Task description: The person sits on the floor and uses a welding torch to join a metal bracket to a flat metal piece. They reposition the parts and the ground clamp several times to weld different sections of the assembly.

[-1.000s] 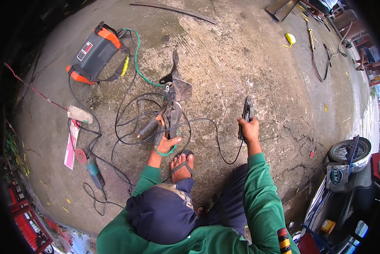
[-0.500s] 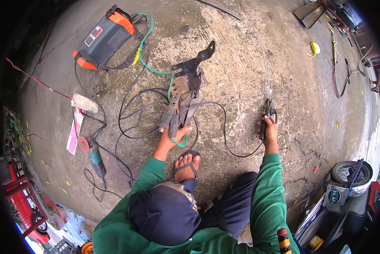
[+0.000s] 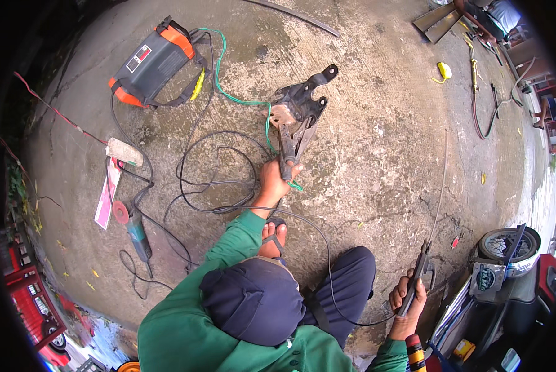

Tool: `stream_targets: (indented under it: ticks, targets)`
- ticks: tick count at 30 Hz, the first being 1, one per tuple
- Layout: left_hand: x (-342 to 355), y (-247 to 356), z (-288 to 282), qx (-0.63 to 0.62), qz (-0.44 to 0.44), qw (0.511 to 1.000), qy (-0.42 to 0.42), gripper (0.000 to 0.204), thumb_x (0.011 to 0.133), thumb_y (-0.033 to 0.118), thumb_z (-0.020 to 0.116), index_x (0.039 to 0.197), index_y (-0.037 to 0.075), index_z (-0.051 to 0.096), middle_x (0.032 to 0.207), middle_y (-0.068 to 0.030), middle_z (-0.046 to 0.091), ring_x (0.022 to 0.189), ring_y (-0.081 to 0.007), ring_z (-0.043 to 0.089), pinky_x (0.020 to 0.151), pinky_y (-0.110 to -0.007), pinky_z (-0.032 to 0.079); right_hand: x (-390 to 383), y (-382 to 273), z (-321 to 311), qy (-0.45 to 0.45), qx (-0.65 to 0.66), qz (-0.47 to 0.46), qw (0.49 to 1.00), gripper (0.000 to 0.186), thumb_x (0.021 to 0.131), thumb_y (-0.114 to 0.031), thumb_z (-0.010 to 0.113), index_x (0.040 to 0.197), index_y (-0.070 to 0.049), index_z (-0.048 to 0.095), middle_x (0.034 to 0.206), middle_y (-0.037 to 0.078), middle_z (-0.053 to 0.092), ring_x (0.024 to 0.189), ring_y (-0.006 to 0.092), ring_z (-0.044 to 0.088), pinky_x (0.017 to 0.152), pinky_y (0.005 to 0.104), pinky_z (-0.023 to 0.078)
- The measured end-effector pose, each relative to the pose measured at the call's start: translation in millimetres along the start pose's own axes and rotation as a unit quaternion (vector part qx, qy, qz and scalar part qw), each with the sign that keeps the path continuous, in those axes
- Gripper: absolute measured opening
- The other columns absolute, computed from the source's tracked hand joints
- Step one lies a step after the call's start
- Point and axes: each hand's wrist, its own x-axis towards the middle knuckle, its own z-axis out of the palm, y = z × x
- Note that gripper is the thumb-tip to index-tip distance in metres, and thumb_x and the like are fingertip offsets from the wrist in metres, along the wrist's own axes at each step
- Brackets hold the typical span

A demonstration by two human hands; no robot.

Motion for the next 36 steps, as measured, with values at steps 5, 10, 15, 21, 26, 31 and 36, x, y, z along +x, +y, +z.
stream_targets:
  ticks: [5,10,15,21,26,31,36]
  targets:
    - [1.1,19.5,23.1,0.056,-0.020,0.998,-0.012,0.036,0.084,0.038,0.080,0.097,0.006,0.069,0.086,-0.0219,0.072,0.085,-0.0464,0.069,0.074,-0.056,0.053,-23.6,15.2,11.2,-0.016,-0.006,-0.042,0.999,0.034,0.106,-0.036,0.052,0.121,-0.005,0.047,0.066,0.006,0.049,0.040,0.0179,0.048,0.034,0.0314,0.041]
    - [1.0,10.2,35.9,0.138,-0.008,0.990,-0.018,0.016,0.086,0.014,0.069,0.094,0.001,0.064,0.089,-0.0264,0.069,0.088,-0.0494,0.067,0.080,-0.059,0.052,-18.8,31.1,21.2,-0.057,-0.012,-0.053,0.997,0.033,0.106,-0.034,0.052,0.120,-0.005,0.046,0.067,0.005,0.048,0.041,0.0178,0.048,0.035,0.0328,0.040]
    - [-6.6,10.8,42.5,0.124,0.073,0.989,0.029,0.012,0.085,0.005,0.063,0.096,-0.001,0.062,0.104,-0.0263,0.063,0.093,-0.0490,0.065,0.083,-0.059,0.051,-26.2,41.3,16.3,-0.070,-0.022,-0.050,0.996,0.031,0.105,-0.033,0.052,0.120,-0.006,0.046,0.066,0.006,0.047,0.040,0.0180,0.047,0.035,0.0318,0.039]
    - [-14.0,5.4,22.6,0.090,0.062,0.993,-0.047,0.029,0.086,0.011,0.070,0.111,-0.002,0.066,0.122,-0.0249,0.058,0.112,-0.0480,0.060,0.094,-0.057,0.049,-27.6,44.2,18.4,-0.076,0.003,-0.070,0.995,0.031,0.103,-0.029,0.057,0.119,-0.004,0.048,0.066,0.006,0.048,0.041,0.0181,0.048,0.036,0.0322,0.042]
    - [-92.4,-2.4,-34.8,0.269,0.116,0.946,-0.137,0.075,0.088,0.026,0.076,0.155,0.014,0.044,0.166,-0.0171,0.026,0.150,-0.0476,0.024,0.119,-0.063,0.026,-34.4,28.2,25.6,-0.038,0.028,-0.103,0.994,0.026,0.104,-0.028,0.054,0.119,-0.007,0.050,0.070,0.006,0.049,0.047,0.0183,0.051,0.043,0.0334,0.047]
    - [-140.6,-38.0,-122.1,0.508,0.016,0.835,-0.211,0.078,0.087,0.032,0.076,0.157,0.027,0.042,0.172,-0.0118,0.016,0.155,-0.0497,0.013,0.117,-0.077,0.013,-39.6,19.0,29.6,-0.010,0.044,-0.106,0.993,0.025,0.106,-0.027,0.052,0.120,-0.007,0.052,0.073,0.005,0.050,0.050,0.0182,0.052,0.045,0.0338,0.048]
    - [-182.5,-81.4,-218.5,0.442,-0.150,0.882,-0.061,0.079,0.087,0.029,0.076,0.156,0.021,0.041,0.168,-0.0140,0.023,0.151,-0.0482,0.023,0.118,-0.066,0.026,-53.6,19.9,32.7,-0.005,0.011,-0.085,0.996,0.025,0.106,-0.028,0.054,0.120,-0.008,0.051,0.076,0.006,0.052,0.057,0.0205,0.055,0.051,0.0358,0.051]
